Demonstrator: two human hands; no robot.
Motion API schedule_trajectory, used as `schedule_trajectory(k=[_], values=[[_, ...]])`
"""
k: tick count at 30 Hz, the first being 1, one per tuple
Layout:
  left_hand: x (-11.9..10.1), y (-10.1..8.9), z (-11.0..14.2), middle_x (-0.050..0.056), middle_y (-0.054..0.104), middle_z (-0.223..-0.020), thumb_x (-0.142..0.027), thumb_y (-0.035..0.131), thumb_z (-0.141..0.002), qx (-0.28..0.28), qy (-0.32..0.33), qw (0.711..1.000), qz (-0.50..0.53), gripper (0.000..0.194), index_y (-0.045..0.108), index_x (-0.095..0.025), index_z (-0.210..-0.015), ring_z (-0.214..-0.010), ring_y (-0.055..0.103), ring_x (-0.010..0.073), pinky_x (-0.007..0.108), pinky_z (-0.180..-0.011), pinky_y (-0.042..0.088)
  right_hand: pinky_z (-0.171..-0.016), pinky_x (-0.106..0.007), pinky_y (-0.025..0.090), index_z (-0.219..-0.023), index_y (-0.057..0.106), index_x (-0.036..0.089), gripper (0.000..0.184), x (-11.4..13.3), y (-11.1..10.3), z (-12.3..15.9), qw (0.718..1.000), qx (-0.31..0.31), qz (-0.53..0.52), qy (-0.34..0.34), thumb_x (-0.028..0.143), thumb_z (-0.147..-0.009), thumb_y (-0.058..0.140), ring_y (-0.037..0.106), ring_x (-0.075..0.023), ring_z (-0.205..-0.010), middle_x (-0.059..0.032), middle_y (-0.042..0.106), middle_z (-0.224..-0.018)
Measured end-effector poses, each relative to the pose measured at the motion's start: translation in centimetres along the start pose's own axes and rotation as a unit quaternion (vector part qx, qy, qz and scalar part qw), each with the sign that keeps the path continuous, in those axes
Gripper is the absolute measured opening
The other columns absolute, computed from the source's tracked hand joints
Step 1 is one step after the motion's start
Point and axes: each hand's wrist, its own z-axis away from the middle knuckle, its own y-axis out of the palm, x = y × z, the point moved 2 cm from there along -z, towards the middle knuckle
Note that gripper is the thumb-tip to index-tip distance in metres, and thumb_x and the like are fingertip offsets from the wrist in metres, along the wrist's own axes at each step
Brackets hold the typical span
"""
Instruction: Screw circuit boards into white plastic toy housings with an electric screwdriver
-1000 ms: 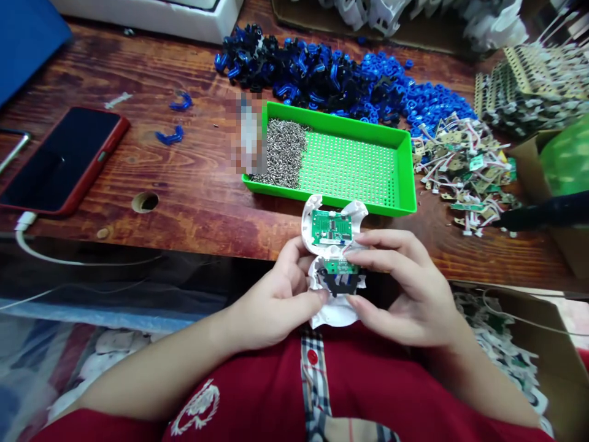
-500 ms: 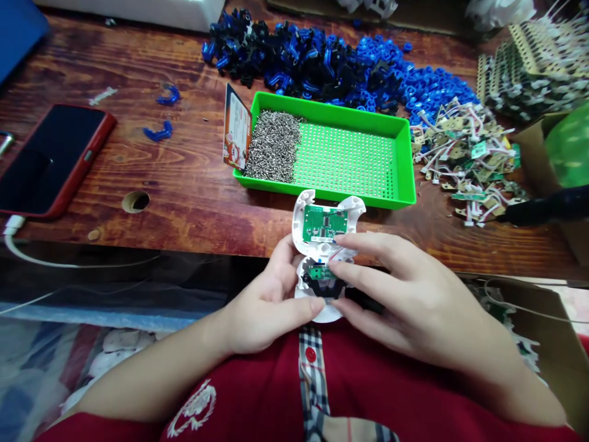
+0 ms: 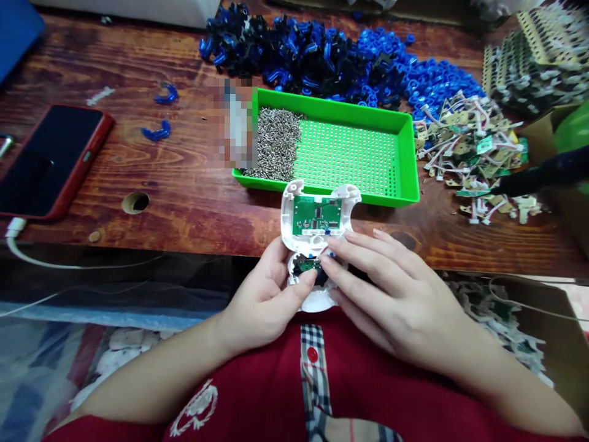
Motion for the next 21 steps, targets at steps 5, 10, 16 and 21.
schedule_trajectory(k=[5,10,16,21], values=[[0.0,0.2,0.1,0.002,0.06,-0.125,-0.013,0.055,-0.086,-0.03,0.066,0.996,-0.046,0.037,0.048,-0.024,-0.12,-0.115,0.055,0.0154,0.025,-0.1,0.041,-0.09,-0.031,0.051,-0.115,0.051,0.023,0.04,-0.5,0.9,1.5,0.918,-0.177,-0.251,0.253,0.015,-0.077,0.063,0.057,-0.0154,-0.099,-0.0066,0.057,-0.107],[0.3,0.3,0.2,0.005,0.059,-0.126,-0.014,0.055,-0.085,-0.021,0.11,0.987,-0.112,0.041,0.046,-0.022,-0.125,-0.117,0.054,0.0176,0.028,-0.102,0.04,-0.088,-0.034,0.05,-0.104,0.056,0.021,0.019,-0.3,2.7,0.9,0.841,-0.039,-0.453,0.293,0.024,-0.085,0.053,0.058,-0.0175,-0.093,-0.0061,0.06,-0.098],[0.6,0.0,0.3,0.007,0.058,-0.127,-0.013,0.054,-0.085,-0.009,0.122,0.98,-0.154,0.044,0.045,-0.022,-0.127,-0.12,0.051,0.0193,0.029,-0.103,0.039,-0.088,-0.034,0.049,-0.098,0.057,0.021,0.015,0.0,3.3,0.5,0.831,-0.091,-0.461,0.297,0.02,-0.083,0.055,0.057,-0.0156,-0.085,-0.0037,0.057,-0.086],[0.5,-0.2,0.3,0.007,0.057,-0.129,-0.013,0.053,-0.086,-0.003,0.115,0.983,-0.143,0.044,0.043,-0.021,-0.127,-0.121,0.051,0.0192,0.029,-0.103,0.038,-0.087,-0.033,0.049,-0.099,0.058,0.022,0.018,0.2,3.5,0.4,0.838,-0.11,-0.454,0.282,0.018,-0.082,0.055,0.058,-0.0182,-0.093,-0.0029,0.054,-0.082]])
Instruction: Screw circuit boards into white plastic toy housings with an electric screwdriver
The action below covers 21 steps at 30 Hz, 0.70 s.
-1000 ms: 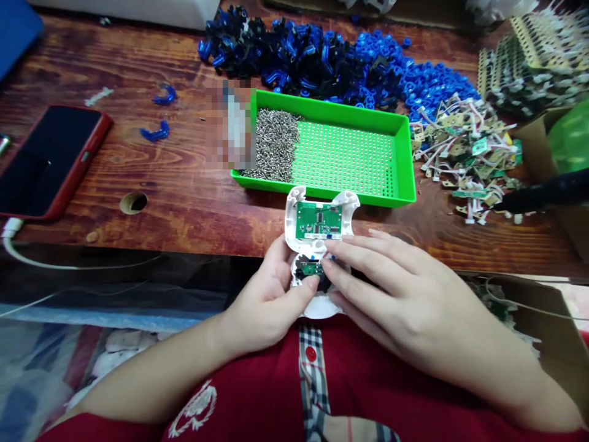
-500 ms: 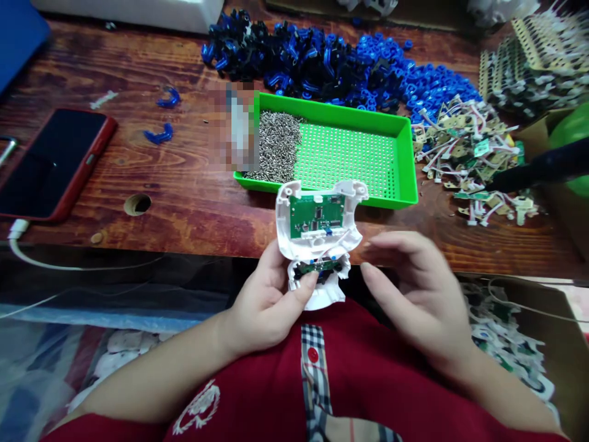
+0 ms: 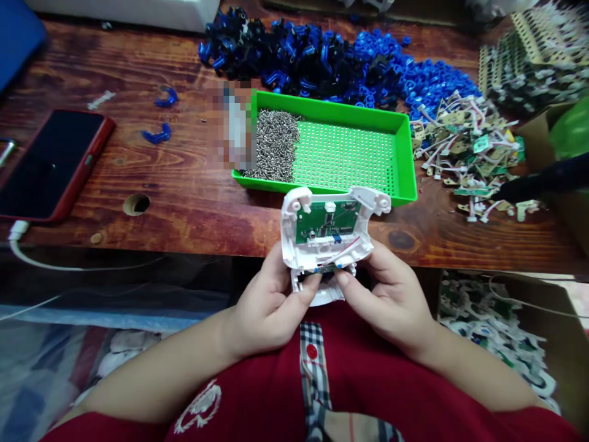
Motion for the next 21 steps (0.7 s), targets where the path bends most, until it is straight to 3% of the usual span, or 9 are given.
schedule_trajectory(k=[7,14,21], values=[[-0.21,-0.1,-0.35,0.005,0.059,-0.126,-0.014,0.054,-0.086,0.003,-0.046,0.998,0.051,0.036,0.049,-0.022,-0.121,-0.116,0.055,0.0181,0.027,-0.099,0.043,-0.086,-0.034,0.05,-0.113,0.053,0.022,0.029,-0.36,0.25,-0.18,1.0,-0.015,0.012,0.02,0.023,-0.084,0.053,0.059,-0.0199,-0.095,-0.004,0.057,-0.084],[-0.62,0.06,-0.39,0.006,0.061,-0.125,-0.02,0.055,-0.086,0.007,-0.095,0.994,0.056,0.037,0.053,-0.022,-0.123,-0.114,0.057,0.0215,0.031,-0.097,0.045,-0.092,-0.034,0.048,-0.114,0.053,0.022,0.031,-0.26,0.41,-0.26,1.0,-0.004,0.001,0.015,0.021,-0.083,0.056,0.057,-0.0199,-0.104,-0.0068,0.06,-0.111],[-0.46,-0.24,-0.44,0.005,0.061,-0.125,-0.021,0.053,-0.088,0.046,-0.106,0.993,0.025,0.041,0.051,-0.023,-0.128,-0.112,0.058,0.0206,0.031,-0.098,0.044,-0.09,-0.035,0.049,-0.117,0.052,0.024,0.035,-0.25,0.37,-0.02,1.0,-0.01,-0.007,0.027,0.02,-0.083,0.056,0.058,-0.0212,-0.103,-0.0051,0.061,-0.094]])
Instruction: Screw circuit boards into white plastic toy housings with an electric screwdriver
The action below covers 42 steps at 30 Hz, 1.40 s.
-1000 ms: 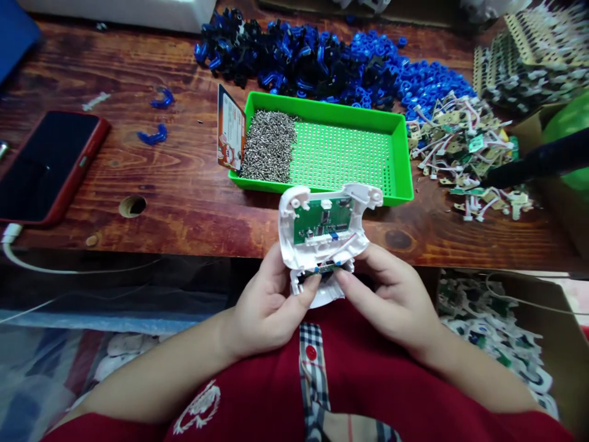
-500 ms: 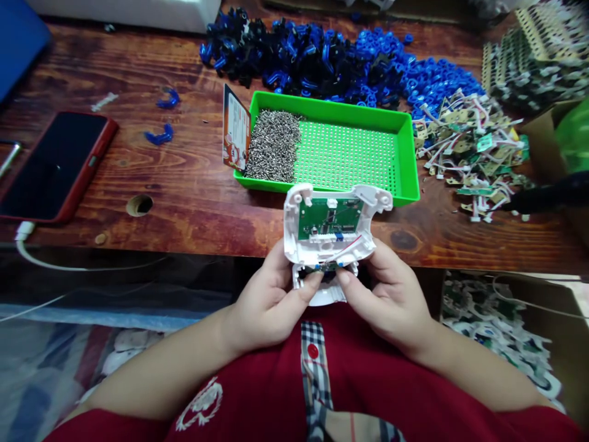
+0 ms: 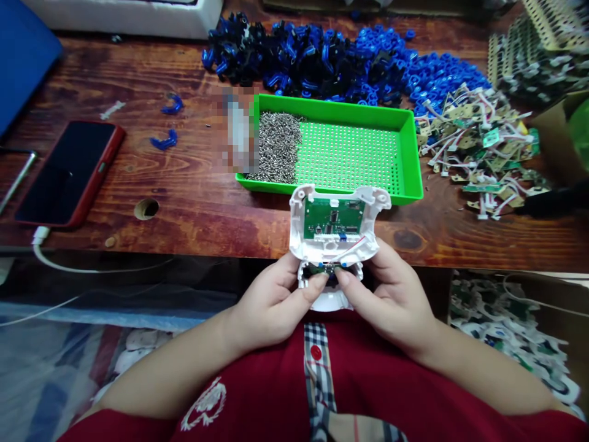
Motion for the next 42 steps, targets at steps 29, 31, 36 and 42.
schedule_trajectory(k=[29,31,36,42], values=[[-0.3,0.6,-0.2,0.005,0.067,-0.114,-0.021,0.058,-0.085,-0.046,-0.036,0.997,0.05,0.029,0.058,-0.02,-0.114,-0.101,0.064,0.0204,0.03,-0.09,0.049,-0.088,-0.026,0.052,-0.119,0.049,0.026,0.037,-0.3,-0.4,0.3,0.984,0.071,-0.142,0.077,0.02,-0.084,0.057,0.062,-0.0129,-0.096,-0.0028,0.059,-0.117],[-0.3,0.6,-0.1,0.004,0.067,-0.114,-0.02,0.057,-0.085,-0.046,-0.03,0.997,0.052,0.029,0.058,-0.021,-0.114,-0.101,0.064,0.0196,0.029,-0.088,0.05,-0.086,-0.025,0.053,-0.121,0.048,0.027,0.039,-0.3,-0.3,0.4,0.983,0.065,-0.148,0.087,0.021,-0.083,0.058,0.062,-0.013,-0.097,-0.0023,0.059,-0.119],[-0.2,0.6,0.2,0.003,0.064,-0.12,-0.019,0.056,-0.087,-0.037,-0.011,0.999,0.002,0.03,0.057,-0.022,-0.117,-0.105,0.062,0.0162,0.021,-0.091,0.047,-0.089,-0.026,0.051,-0.118,0.051,0.025,0.037,-0.6,0.3,0.5,0.975,0.055,-0.183,0.113,0.025,-0.082,0.061,0.06,-0.015,-0.103,-0.0033,0.06,-0.119],[0.0,0.8,0.2,-0.005,0.066,-0.116,-0.016,0.054,-0.088,-0.017,-0.01,0.998,0.06,0.03,0.058,-0.03,-0.114,-0.101,0.063,0.0096,0.012,-0.082,0.048,-0.083,-0.024,0.053,-0.119,0.05,0.026,0.039,-1.0,0.5,0.9,0.977,0.037,-0.183,0.099,0.023,-0.082,0.061,0.061,-0.0145,-0.101,-0.0028,0.059,-0.119]])
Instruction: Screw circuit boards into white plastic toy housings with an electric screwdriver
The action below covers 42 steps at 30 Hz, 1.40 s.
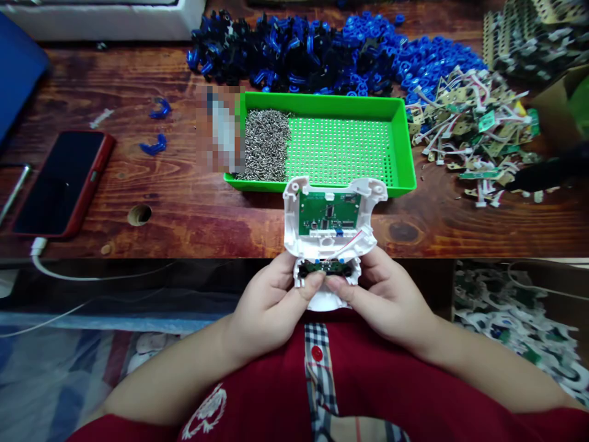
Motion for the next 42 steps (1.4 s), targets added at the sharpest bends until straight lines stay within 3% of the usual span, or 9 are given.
schedule_trajectory(k=[4,9,15,19,28,35,38,40,42], values=[[0.0,0.1,-0.1,-0.006,0.067,-0.115,-0.015,0.053,-0.088,0.008,0.0,1.0,0.013,0.029,0.061,-0.033,-0.11,-0.099,0.064,0.009,0.012,-0.08,0.048,-0.088,-0.025,0.051,-0.117,0.05,0.025,0.037,0.0,-0.1,-0.4,1.0,0.013,-0.011,-0.001,0.023,-0.082,0.06,0.06,-0.0133,-0.102,-0.0028,0.06,-0.118],[0.0,-0.4,-0.1,-0.001,0.063,-0.123,-0.018,0.054,-0.088,-0.017,0.032,0.994,-0.104,0.037,0.054,-0.029,-0.123,-0.106,0.061,0.0128,0.017,-0.091,0.045,-0.091,-0.022,0.049,-0.116,0.051,0.025,0.036,0.8,-0.4,-0.5,0.998,0.057,0.022,-0.009,0.021,-0.082,0.06,0.06,-0.0108,-0.102,-0.0009,0.061,-0.115],[0.1,-0.7,0.1,0.003,0.058,-0.129,-0.019,0.053,-0.088,-0.018,0.052,0.982,-0.182,0.037,0.053,-0.026,-0.124,-0.113,0.057,0.0192,0.027,-0.1,0.041,-0.089,-0.028,0.05,-0.106,0.057,0.02,0.02,1.6,-0.9,-0.1,0.997,0.012,0.07,-0.027,0.022,-0.086,0.053,0.063,-0.0128,-0.088,-0.005,0.062,-0.113],[0.2,-0.7,0.2,0.005,0.055,-0.132,-0.019,0.052,-0.088,0.007,0.057,0.98,-0.191,0.039,0.051,-0.026,-0.127,-0.116,0.056,0.0211,0.03,-0.102,0.04,-0.087,-0.024,0.051,-0.11,0.057,0.023,0.025,1.8,-0.7,-0.1,0.996,0.012,0.07,-0.044,0.019,-0.086,0.053,0.061,-0.0122,-0.092,-0.0027,0.062,-0.111],[0.2,-0.6,0.2,0.005,0.052,-0.135,-0.02,0.05,-0.089,0.008,0.041,0.982,-0.186,0.039,0.049,-0.025,-0.127,-0.119,0.053,0.0219,0.033,-0.107,0.036,-0.083,-0.025,0.05,-0.102,0.056,0.022,0.016,1.1,-0.6,-0.4,0.999,0.012,0.033,-0.039,0.021,-0.087,0.052,0.059,-0.009,-0.077,-0.002,0.061,-0.108],[0.2,-0.3,0.0,0.002,0.058,-0.129,-0.02,0.053,-0.088,0.007,-0.011,0.998,-0.063,0.042,0.048,-0.028,-0.129,-0.115,0.056,0.0187,0.031,-0.104,0.039,-0.08,-0.024,0.05,-0.098,0.054,0.022,0.011,1.3,-0.9,-0.5,0.994,0.023,0.102,-0.031,0.024,-0.088,0.049,0.058,-0.0102,-0.079,-0.0018,0.061,-0.099],[0.2,-0.3,-0.2,0.003,0.064,-0.12,-0.02,0.055,-0.087,-0.02,-0.058,0.998,0.015,0.038,0.054,-0.025,-0.124,-0.106,0.062,0.0187,0.029,-0.093,0.047,-0.075,-0.025,0.049,-0.104,0.052,0.021,0.022,2.0,-1.6,-0.1,0.967,-0.039,0.245,-0.064,0.027,-0.083,0.058,0.058,-0.0127,-0.084,-0.0029,0.06,-0.097],[0.0,-0.3,-0.3,0.004,0.068,-0.114,-0.02,0.057,-0.086,-0.038,-0.077,0.995,0.049,0.035,0.056,-0.023,-0.121,-0.1,0.064,0.019,0.029,-0.088,0.05,-0.074,-0.025,0.047,-0.101,0.053,0.019,0.026,3.0,-2.1,0.3,0.915,-0.105,0.354,-0.16,0.024,-0.078,0.065,0.055,-0.013,-0.083,-0.003,0.059,-0.092],[-0.2,-0.2,-0.4,0.005,0.068,-0.113,-0.02,0.058,-0.085,-0.036,-0.086,0.994,0.062,0.034,0.058,-0.021,-0.12,-0.102,0.063,0.0206,0.031,-0.089,0.049,-0.073,-0.025,0.044,-0.097,0.057,0.019,0.022,4.1,-2.1,0.5,0.86,-0.084,0.434,-0.255,0.018,-0.077,0.065,0.053,-0.012,-0.08,-0.0023,0.058,-0.086]])
